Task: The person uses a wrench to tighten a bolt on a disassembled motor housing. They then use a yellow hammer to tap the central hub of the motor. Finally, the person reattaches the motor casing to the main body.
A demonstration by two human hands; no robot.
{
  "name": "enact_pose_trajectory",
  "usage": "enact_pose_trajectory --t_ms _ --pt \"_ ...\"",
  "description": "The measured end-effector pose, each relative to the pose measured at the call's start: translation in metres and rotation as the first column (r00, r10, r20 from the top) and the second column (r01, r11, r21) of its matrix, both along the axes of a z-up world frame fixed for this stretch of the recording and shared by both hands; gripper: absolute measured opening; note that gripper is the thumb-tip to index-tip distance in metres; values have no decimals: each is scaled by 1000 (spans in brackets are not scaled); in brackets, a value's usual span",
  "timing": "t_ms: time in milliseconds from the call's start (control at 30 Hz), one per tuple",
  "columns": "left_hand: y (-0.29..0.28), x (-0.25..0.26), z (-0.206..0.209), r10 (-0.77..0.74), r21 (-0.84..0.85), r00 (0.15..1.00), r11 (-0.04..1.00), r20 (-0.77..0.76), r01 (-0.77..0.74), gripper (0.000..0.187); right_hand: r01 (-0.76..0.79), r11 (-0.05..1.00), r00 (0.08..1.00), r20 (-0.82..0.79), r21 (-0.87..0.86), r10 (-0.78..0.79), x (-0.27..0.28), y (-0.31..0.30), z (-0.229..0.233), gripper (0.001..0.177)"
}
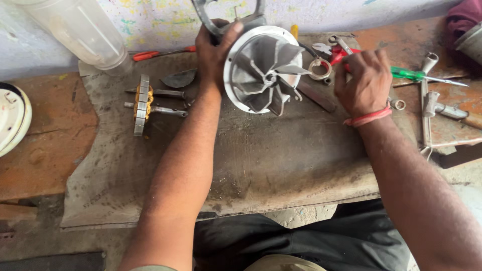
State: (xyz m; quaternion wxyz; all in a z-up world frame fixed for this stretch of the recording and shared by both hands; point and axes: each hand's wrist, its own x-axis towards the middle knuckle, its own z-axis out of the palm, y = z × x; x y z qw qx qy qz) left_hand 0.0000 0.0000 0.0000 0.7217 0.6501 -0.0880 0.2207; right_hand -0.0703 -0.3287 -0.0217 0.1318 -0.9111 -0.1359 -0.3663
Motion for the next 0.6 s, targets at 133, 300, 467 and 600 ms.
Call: enact_pose_trajectory --t_ms 133,300,467,600 --pt "-9 -10 10 102 112 995 988 21 -104 77 -1 998 990 -140 -56 -7 -10 16 -5 27" --pt "-12 -12 9 195 142 981 970 24 -196 78 -62 996 981 -181 61 72 -2 13 -7 19" --pt "-9 -10 5 190 207 981 958 47 -196 78 -178 894 978 -28 411 207 -27 26 19 10" --pt "-10 -9 7 163 191 984 966 68 -173 76 -452 741 880 110 496 463 -62 64 49 14"
